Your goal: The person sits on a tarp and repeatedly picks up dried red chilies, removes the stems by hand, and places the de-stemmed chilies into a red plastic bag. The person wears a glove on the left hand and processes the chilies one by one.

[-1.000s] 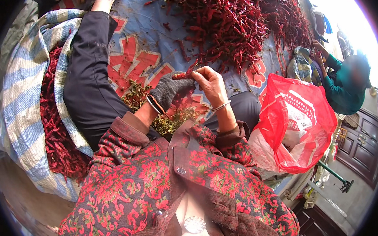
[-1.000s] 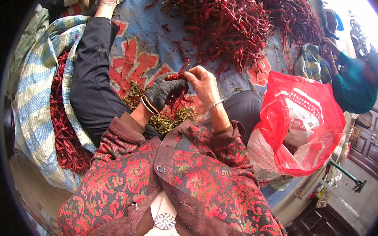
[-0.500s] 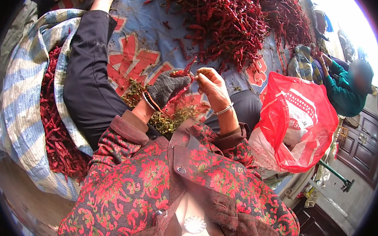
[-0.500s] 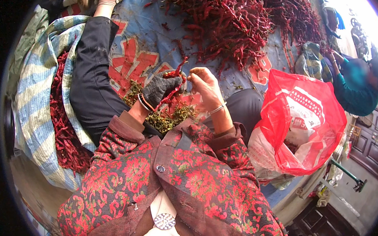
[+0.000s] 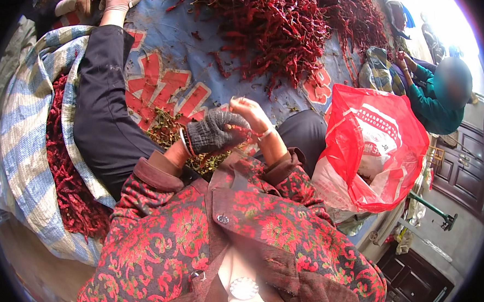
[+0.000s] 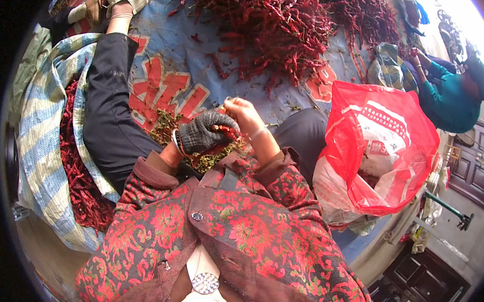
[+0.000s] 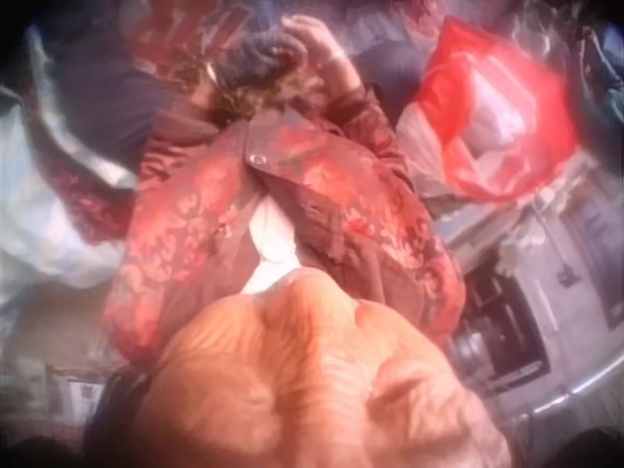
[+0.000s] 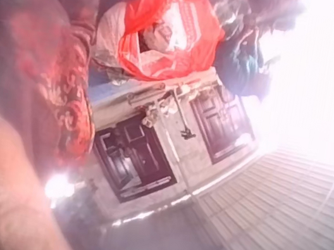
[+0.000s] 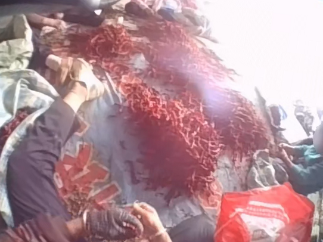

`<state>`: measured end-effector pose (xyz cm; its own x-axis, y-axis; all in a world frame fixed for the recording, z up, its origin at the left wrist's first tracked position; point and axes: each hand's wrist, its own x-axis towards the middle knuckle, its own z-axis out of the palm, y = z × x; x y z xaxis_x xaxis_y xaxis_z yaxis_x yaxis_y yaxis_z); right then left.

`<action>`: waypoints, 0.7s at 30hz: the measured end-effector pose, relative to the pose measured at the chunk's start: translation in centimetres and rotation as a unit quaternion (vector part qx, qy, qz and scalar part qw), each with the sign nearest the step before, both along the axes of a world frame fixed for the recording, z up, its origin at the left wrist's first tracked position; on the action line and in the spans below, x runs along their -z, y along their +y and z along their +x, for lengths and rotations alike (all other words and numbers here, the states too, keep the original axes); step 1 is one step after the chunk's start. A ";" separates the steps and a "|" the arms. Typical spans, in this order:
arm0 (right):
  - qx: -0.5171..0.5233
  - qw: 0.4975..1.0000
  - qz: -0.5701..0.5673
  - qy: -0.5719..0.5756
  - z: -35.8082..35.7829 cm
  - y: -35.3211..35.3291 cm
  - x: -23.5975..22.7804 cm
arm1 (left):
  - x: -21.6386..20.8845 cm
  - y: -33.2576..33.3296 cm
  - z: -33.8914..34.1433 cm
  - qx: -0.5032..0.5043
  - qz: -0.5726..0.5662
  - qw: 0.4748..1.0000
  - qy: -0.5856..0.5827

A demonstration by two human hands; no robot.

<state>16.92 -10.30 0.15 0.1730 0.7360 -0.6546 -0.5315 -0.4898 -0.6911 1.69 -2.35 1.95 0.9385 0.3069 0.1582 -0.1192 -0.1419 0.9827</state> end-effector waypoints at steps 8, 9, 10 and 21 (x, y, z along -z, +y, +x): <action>0.117 0.992 0.048 0.013 1.3 -0.7 -0.9 | 2.1 2.0 0.2 -0.207 -0.401 0.887 0.093; 0.111 0.992 0.067 0.014 0.9 -0.2 -1.3 | 2.6 1.6 0.4 -0.227 -0.391 0.886 0.098; 0.109 0.991 0.075 -0.002 0.5 0.0 -1.0 | 3.1 1.3 0.4 -0.196 -0.417 0.880 0.112; 0.184 0.972 0.127 -0.079 -3.3 1.4 -0.7 | 3.8 0.6 -0.2 -0.147 -0.525 0.833 0.089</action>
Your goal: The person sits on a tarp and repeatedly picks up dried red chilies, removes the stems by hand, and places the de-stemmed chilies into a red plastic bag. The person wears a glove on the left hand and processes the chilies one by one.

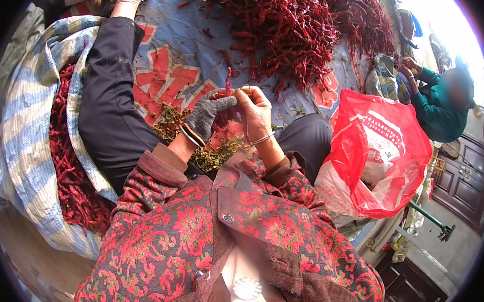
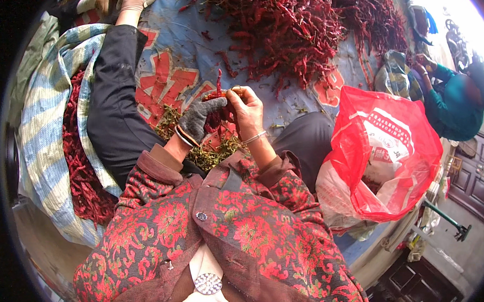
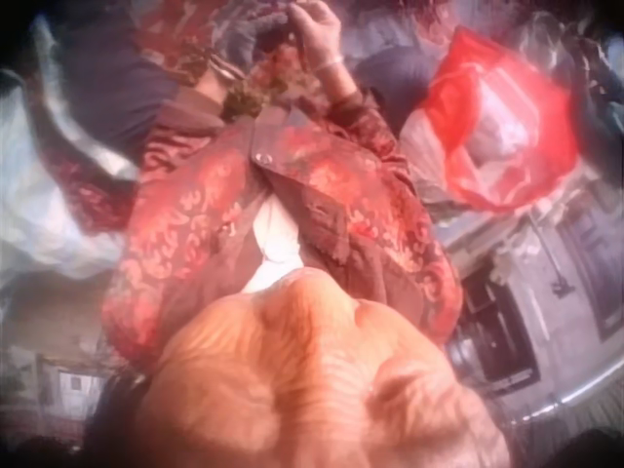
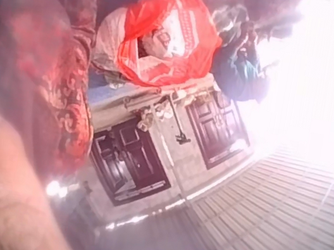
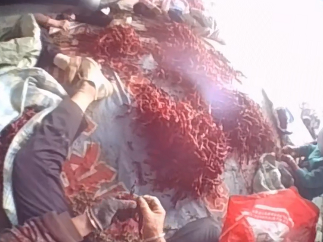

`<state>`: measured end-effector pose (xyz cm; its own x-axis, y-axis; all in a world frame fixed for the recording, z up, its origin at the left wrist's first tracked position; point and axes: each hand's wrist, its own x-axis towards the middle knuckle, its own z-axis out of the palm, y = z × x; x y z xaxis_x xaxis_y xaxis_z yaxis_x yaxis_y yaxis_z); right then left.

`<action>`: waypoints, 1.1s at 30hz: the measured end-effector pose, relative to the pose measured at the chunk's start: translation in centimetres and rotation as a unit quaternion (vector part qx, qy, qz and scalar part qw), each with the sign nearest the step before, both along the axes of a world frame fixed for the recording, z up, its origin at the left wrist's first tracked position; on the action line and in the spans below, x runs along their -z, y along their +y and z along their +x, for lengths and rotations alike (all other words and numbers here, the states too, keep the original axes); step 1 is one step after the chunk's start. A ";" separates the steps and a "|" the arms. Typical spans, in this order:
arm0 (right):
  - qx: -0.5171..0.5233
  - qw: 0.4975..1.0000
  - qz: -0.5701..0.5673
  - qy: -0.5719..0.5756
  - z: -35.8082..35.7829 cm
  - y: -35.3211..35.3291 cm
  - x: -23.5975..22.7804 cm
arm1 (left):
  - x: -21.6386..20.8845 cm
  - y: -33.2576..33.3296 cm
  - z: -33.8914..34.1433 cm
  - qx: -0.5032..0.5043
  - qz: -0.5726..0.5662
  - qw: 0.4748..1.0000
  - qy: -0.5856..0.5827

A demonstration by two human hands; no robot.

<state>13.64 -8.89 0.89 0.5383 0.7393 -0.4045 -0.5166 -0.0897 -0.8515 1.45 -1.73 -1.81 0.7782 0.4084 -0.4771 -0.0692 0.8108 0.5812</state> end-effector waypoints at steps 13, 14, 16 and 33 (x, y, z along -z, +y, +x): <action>0.013 0.989 0.000 0.150 2.6 -0.7 4.6 | -4.5 -0.2 0.0 0.027 0.133 0.991 -0.015; -0.062 0.989 -0.064 0.116 3.0 -1.3 4.2 | -4.9 -0.2 -0.2 0.014 0.096 0.995 -0.016; -0.280 0.953 -0.088 -0.075 3.4 -2.2 3.5 | -4.2 0.9 -0.5 -0.038 0.066 0.996 -0.036; -0.174 0.606 -0.218 -0.745 12.9 1.7 4.5 | 1.0 2.5 -0.3 -0.135 -0.134 0.980 -0.055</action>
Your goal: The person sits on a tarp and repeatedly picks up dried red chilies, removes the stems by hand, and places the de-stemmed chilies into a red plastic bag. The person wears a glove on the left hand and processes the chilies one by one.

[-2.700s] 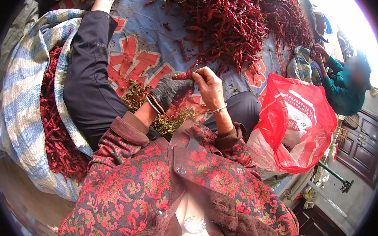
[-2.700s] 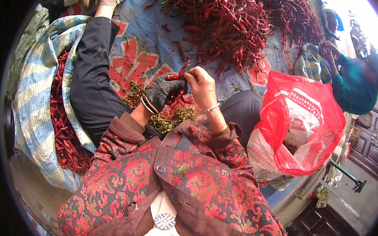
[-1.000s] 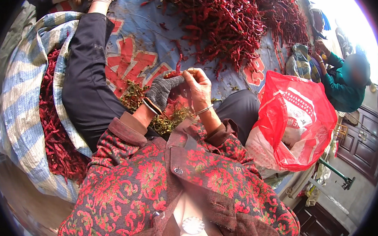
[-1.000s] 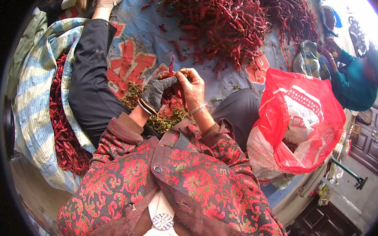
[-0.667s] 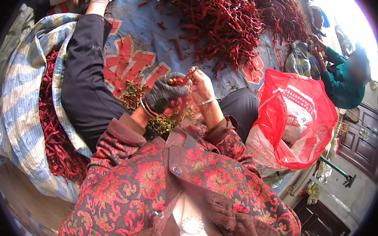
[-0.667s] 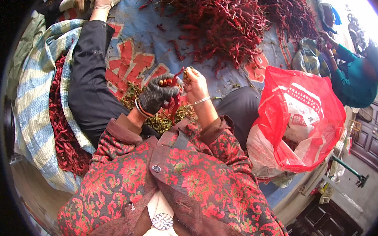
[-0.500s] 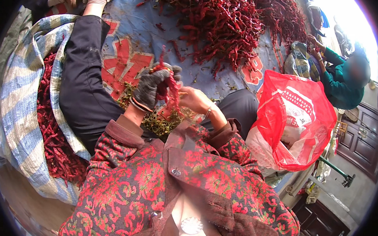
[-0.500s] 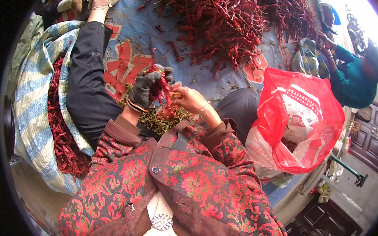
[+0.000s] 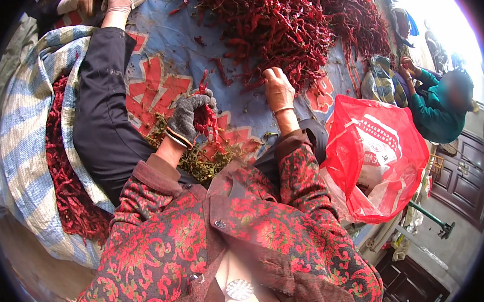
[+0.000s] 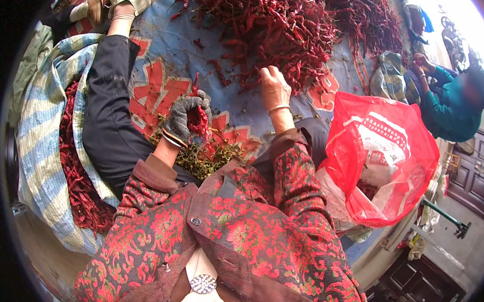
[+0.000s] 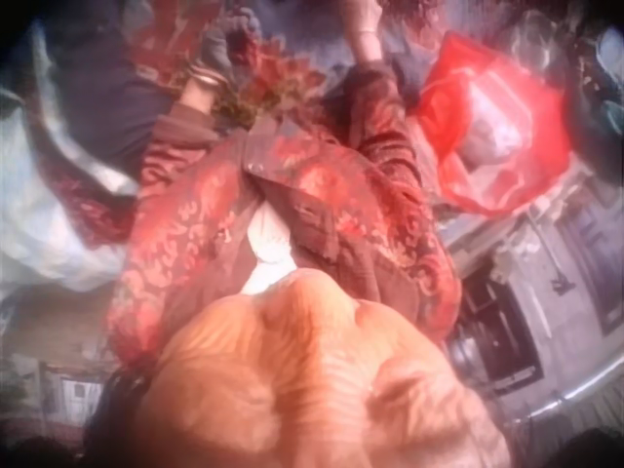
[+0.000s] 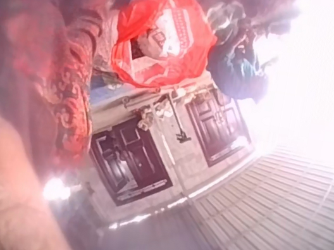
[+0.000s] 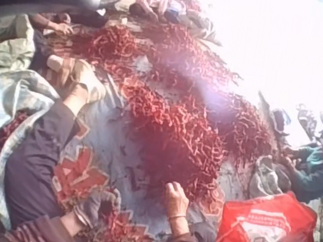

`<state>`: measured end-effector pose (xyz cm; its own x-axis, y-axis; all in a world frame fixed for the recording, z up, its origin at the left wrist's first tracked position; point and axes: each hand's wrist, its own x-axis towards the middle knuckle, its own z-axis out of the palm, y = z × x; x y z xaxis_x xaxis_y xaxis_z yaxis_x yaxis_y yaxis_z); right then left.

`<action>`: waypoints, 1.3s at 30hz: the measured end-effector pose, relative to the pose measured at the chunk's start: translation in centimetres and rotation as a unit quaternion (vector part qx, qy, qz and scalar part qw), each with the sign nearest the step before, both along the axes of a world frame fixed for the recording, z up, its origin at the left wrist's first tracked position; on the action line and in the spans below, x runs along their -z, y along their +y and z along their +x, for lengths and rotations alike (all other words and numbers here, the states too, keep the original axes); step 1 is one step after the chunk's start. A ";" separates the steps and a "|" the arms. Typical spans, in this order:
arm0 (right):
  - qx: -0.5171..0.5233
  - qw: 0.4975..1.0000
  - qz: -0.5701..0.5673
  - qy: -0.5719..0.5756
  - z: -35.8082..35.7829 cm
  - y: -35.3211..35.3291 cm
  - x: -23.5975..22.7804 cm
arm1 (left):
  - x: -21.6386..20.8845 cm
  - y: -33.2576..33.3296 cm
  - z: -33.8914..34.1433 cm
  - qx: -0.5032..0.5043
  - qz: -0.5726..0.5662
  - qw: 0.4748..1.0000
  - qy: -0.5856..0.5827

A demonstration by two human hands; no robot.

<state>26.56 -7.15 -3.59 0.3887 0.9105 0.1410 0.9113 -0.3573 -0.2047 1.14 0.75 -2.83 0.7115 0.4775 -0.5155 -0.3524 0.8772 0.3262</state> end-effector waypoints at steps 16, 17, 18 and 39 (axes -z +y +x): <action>0.202 0.917 0.032 0.343 -0.9 -4.3 2.0 | -0.3 -0.3 1.5 -0.012 0.094 0.978 0.187; 0.187 0.927 0.024 0.323 -1.4 -3.6 1.3 | -0.1 -0.3 1.6 -0.028 0.091 0.976 0.197; 0.181 0.937 -0.013 0.298 -2.1 -3.2 1.1 | -0.2 -0.4 1.8 -0.038 0.089 0.974 0.205; 0.083 0.691 -0.020 0.718 -9.4 -1.1 -2.7 | 0.2 -1.1 1.5 0.203 0.248 0.930 0.177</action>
